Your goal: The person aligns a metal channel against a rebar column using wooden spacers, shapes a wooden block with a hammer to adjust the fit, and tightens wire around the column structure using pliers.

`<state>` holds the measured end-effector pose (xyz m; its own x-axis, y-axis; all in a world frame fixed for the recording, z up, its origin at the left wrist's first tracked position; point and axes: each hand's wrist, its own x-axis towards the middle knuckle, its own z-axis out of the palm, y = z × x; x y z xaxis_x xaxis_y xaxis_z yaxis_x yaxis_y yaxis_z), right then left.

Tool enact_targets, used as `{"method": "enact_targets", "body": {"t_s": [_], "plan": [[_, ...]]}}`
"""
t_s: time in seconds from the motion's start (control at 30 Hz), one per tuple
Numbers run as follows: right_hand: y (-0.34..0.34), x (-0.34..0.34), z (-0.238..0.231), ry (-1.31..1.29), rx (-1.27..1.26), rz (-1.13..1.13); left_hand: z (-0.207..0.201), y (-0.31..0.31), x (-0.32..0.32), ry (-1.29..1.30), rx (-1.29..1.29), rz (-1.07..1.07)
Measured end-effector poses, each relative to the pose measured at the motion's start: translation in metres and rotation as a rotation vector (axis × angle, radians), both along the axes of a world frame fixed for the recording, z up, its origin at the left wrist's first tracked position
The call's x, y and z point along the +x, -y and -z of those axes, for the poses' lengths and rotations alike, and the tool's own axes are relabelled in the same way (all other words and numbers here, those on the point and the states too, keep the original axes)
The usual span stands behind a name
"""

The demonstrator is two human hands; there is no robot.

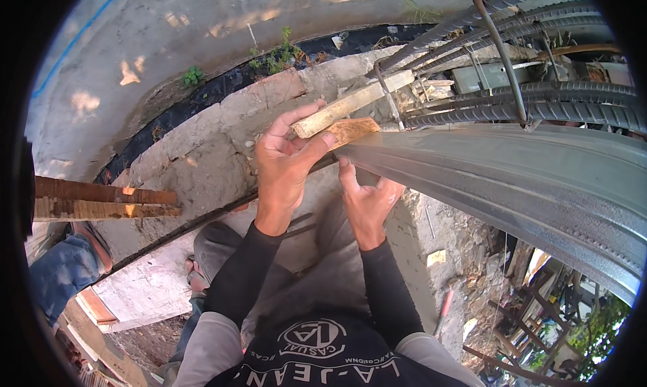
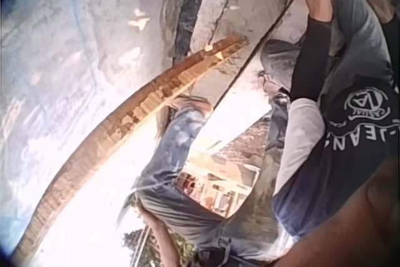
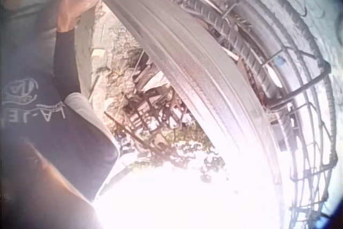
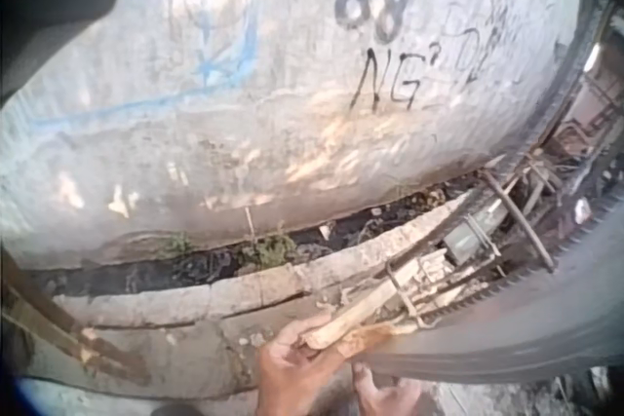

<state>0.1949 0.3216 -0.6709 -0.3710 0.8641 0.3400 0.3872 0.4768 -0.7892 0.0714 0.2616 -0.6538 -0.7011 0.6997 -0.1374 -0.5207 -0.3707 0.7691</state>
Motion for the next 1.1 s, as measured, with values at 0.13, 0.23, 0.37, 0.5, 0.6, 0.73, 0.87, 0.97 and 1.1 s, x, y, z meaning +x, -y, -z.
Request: {"method": "enact_targets", "body": {"t_s": [0.13,0.23,0.37,0.5,0.6,0.73,0.87,0.97,1.1], "plan": [[-0.001,-0.005,0.003,0.016,0.153,0.016,0.006,0.000,0.001,0.004,0.013,-0.024],[0.004,-0.002,-0.002,0.014,-0.010,-0.001,0.007,0.000,0.004,-0.053,0.026,-0.022],[0.003,0.008,0.005,0.010,-0.339,-0.104,0.010,0.005,0.005,-0.058,0.027,0.083],[0.002,0.007,0.006,0.010,-0.266,-0.093,0.017,0.004,-0.008,-0.061,0.034,0.198],[0.001,0.008,0.002,-0.159,-0.316,-0.100,0.024,0.000,-0.023,-0.073,0.072,0.296],[0.001,0.013,-0.022,-0.112,-0.617,-0.051,0.023,-0.005,-0.029,-0.095,0.076,0.354],[0.003,0.015,-0.021,-0.169,-0.609,-0.004,0.020,-0.005,-0.020,-0.087,0.064,0.343],[0.001,0.027,-0.011,-0.264,-0.616,-0.132,0.015,-0.005,-0.017,-0.051,0.054,0.310],[-0.007,0.023,-0.019,-0.850,-0.949,-0.270,0.012,-0.009,-0.011,0.028,0.118,0.272]]}}
